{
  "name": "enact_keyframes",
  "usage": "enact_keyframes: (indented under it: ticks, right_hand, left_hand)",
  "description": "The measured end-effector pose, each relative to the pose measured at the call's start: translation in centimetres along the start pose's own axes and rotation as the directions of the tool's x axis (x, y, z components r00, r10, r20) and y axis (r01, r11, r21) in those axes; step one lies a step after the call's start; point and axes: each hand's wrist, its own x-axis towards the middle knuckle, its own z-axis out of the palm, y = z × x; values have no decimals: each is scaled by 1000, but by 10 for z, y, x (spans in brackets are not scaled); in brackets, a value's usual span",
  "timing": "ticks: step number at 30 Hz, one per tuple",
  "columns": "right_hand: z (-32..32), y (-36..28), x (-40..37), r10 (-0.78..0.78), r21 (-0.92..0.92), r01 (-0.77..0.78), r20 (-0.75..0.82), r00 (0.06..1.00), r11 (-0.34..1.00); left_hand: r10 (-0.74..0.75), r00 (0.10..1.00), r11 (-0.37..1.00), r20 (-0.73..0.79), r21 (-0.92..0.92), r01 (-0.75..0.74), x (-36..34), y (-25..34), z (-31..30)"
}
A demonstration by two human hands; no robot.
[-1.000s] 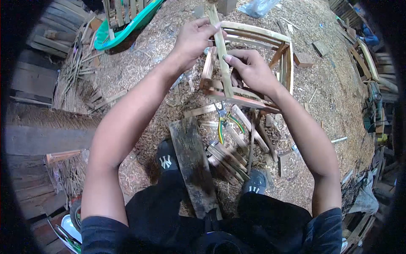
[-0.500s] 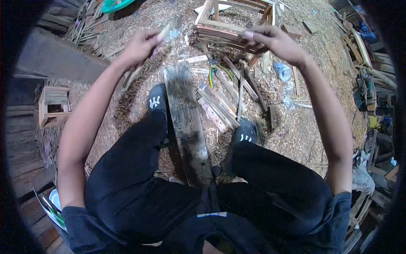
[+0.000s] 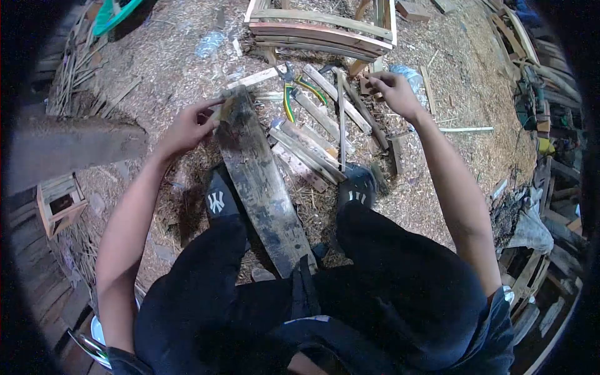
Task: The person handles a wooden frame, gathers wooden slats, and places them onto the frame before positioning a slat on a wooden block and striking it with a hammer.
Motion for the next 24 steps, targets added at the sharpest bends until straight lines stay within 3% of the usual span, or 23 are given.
enact_keyframes:
  ticks: [2,5,7,8,9,10,11,12,13,14,15,17,18,20,22,23,24]
  right_hand:
    - [4,6,-5,227,-36,-231,-75,971,972]
    - [27,19,-10,112,-234,-137,-115,987,963]
    - [42,29,-11,129,-247,-142,-67,989,959]
    - [51,33,-12,164,-250,-170,-46,985,953]
    - [61,67,-6,29,-385,-67,-104,994,921]
    - [64,56,-7,19,-376,-48,-80,997,925]
    - [65,44,-10,54,-370,-74,-64,996,926]
    - [66,37,-12,90,-365,-103,-51,995,925]
    - [68,32,-10,-36,-409,-12,-108,994,913]
    - [57,28,-20,50,-415,-87,-98,994,905]
    - [56,26,-28,-26,-455,-64,-188,982,888]
    - [45,24,-41,-81,-508,-33,-201,976,861]
    - [44,7,-50,-96,-517,-13,-182,979,856]
    - [39,-34,-74,-2,-517,-65,-128,992,853]
    - [46,-41,-88,28,-409,-56,-74,997,911]
    - [53,-25,-91,-105,-307,82,-61,993,948]
    - [61,-66,-94,150,-245,-135,45,988,960]
  left_hand:
    - [48,999,998,17,25,-49,10,-1,8]
    - [45,999,987,28,152,-48,15,-2,13]
    - [201,980,974,2,109,-200,16,-19,20]
    - [190,982,976,-2,107,-188,18,-30,26]
    - [245,968,959,-57,159,-234,19,-47,32]
    - [298,948,938,-111,218,-270,14,-49,30]
    - [108,992,991,-68,87,-102,12,-51,30]
    - [90,993,992,-80,96,-82,8,-46,31]
    - [126,987,981,-102,163,-109,6,-43,33]
    - [167,978,964,-124,229,-136,5,-39,34]
    - [157,978,966,-139,230,-123,6,-43,37]
    - [212,954,953,-214,261,-153,10,-57,47]
    - [200,951,957,-235,253,-139,9,-55,47]
    - [125,985,969,-116,227,-96,7,-46,47]
    - [130,984,970,-122,223,-100,7,-46,47]
    - [146,983,965,-107,233,-118,8,-46,47]
    - [163,983,960,-90,243,-137,9,-47,47]
